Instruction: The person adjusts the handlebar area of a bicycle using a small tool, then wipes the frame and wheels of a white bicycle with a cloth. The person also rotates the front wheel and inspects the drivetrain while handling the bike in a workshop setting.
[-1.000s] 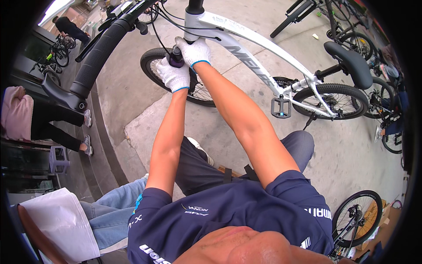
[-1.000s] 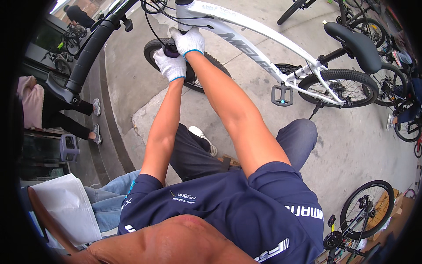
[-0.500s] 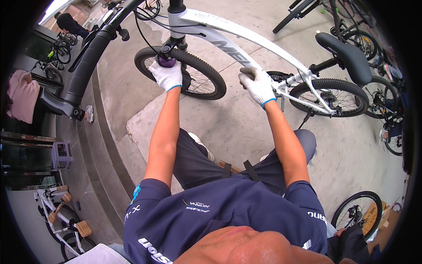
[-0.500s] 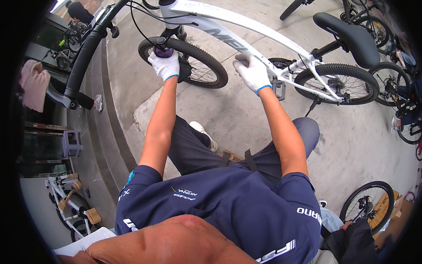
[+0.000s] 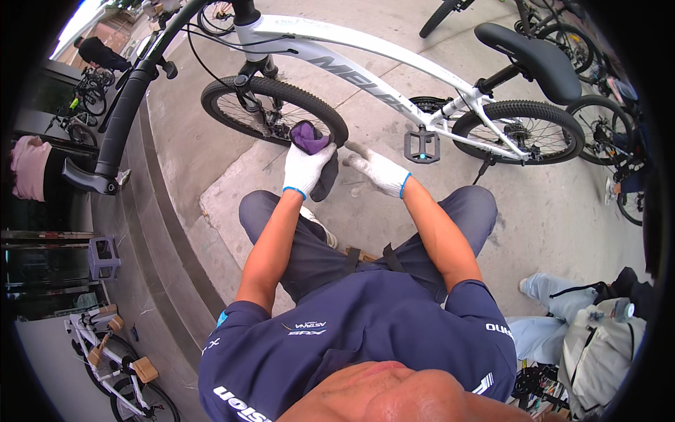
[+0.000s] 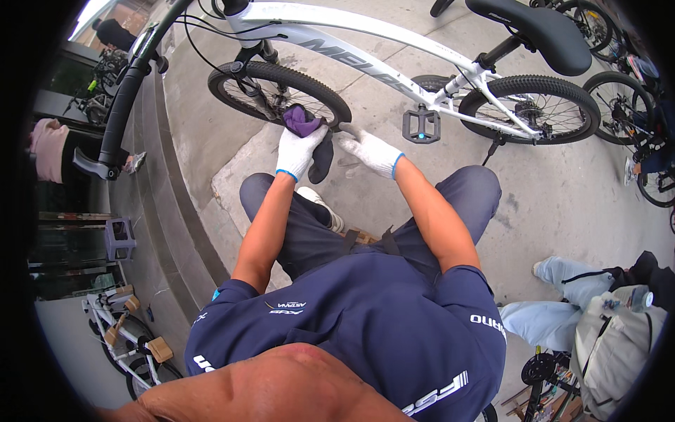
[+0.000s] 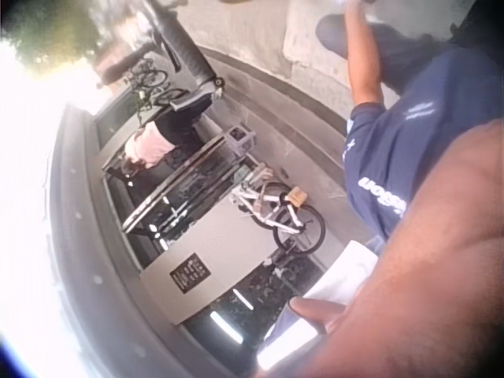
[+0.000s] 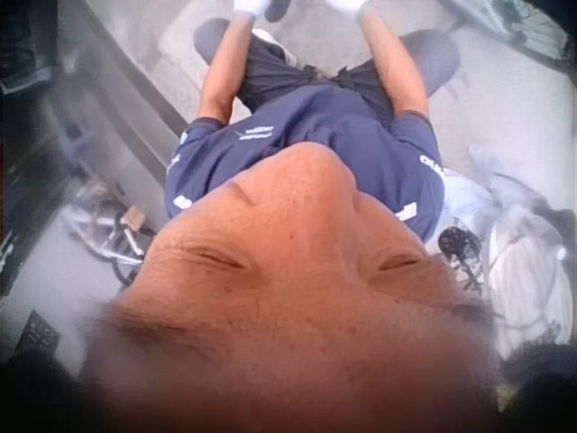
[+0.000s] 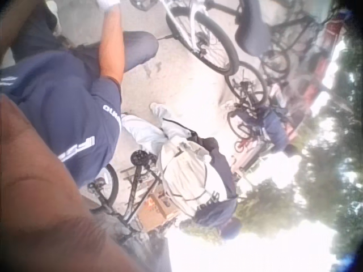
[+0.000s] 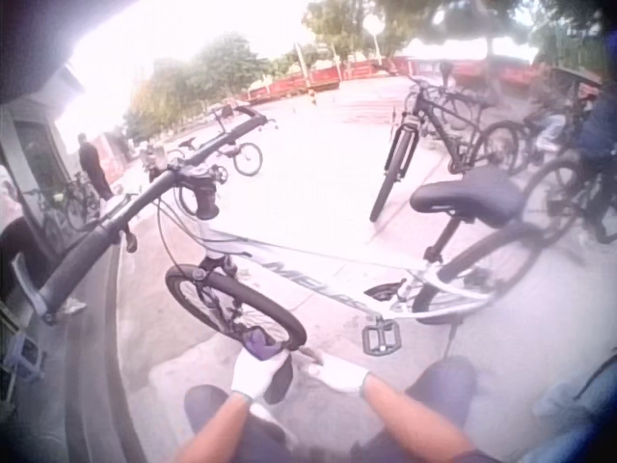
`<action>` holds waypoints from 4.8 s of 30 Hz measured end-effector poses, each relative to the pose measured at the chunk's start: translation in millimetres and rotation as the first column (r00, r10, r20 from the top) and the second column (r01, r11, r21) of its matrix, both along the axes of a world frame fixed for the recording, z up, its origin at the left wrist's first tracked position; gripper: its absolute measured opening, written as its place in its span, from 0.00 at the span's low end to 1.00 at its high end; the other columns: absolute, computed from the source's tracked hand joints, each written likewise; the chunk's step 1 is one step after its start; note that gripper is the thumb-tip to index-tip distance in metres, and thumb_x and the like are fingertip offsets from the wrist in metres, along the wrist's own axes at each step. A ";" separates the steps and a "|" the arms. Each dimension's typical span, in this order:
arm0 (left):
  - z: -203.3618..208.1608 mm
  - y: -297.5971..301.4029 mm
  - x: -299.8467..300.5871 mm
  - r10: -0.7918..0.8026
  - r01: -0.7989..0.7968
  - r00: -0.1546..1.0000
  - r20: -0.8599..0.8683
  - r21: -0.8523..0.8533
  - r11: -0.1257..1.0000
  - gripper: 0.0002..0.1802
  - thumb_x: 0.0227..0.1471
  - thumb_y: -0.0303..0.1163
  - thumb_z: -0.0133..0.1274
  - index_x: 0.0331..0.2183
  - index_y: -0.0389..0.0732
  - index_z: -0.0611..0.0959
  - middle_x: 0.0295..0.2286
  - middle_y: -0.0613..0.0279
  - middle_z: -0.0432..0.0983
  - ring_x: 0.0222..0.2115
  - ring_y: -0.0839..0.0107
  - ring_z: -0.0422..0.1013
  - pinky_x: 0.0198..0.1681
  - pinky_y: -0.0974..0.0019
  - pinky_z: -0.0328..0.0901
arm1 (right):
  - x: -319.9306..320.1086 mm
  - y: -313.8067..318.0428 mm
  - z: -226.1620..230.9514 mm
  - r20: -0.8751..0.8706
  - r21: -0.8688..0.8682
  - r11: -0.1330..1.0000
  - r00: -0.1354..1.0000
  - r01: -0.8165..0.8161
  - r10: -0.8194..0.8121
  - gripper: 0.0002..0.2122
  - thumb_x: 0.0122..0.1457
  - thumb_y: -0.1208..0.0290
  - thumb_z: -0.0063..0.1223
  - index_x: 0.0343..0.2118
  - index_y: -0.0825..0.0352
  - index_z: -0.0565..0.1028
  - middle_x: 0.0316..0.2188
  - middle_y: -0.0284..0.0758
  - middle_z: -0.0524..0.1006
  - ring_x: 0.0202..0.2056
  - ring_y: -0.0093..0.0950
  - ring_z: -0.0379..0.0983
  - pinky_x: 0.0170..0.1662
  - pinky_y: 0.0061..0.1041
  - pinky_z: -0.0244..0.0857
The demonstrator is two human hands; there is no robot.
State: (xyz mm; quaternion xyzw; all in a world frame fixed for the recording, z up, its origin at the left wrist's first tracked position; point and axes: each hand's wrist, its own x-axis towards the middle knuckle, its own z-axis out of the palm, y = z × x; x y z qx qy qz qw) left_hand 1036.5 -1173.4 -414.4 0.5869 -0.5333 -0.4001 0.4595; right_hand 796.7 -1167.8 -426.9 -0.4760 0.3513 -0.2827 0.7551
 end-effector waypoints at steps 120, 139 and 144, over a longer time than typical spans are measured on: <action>325.3 16.9 -42.6 -0.012 -0.668 -0.263 0.965 -0.173 0.724 0.35 0.73 0.55 0.43 0.51 0.30 0.87 0.45 0.33 0.84 0.49 0.38 0.81 0.50 0.43 0.75 | -568.5 -94.0 -85.7 -0.976 -0.076 0.993 0.199 0.089 -0.093 0.24 0.58 0.47 0.63 0.45 0.63 0.89 0.42 0.40 0.89 0.44 0.38 0.87 0.48 0.37 0.79; 324.0 39.4 -29.9 0.103 -0.625 -0.352 0.930 -0.315 0.714 0.39 0.70 0.63 0.47 0.44 0.30 0.85 0.32 0.45 0.87 0.37 0.47 0.85 0.43 0.48 0.75 | -489.6 -97.8 -194.5 -0.029 0.385 0.025 0.039 0.923 -0.999 0.15 0.64 0.66 0.57 0.44 0.75 0.80 0.33 0.43 0.85 0.27 0.40 0.84 0.30 0.39 0.77; 328.2 35.5 -38.0 0.082 -0.635 -0.318 0.945 -0.276 0.721 0.46 0.65 0.69 0.50 0.45 0.27 0.86 0.35 0.38 0.87 0.41 0.43 0.85 0.45 0.45 0.76 | -500.5 -70.7 -155.2 -0.438 -0.538 0.132 -0.142 0.832 -0.888 0.30 0.55 0.49 0.71 0.54 0.66 0.82 0.55 0.50 0.80 0.55 0.50 0.79 0.62 0.45 0.71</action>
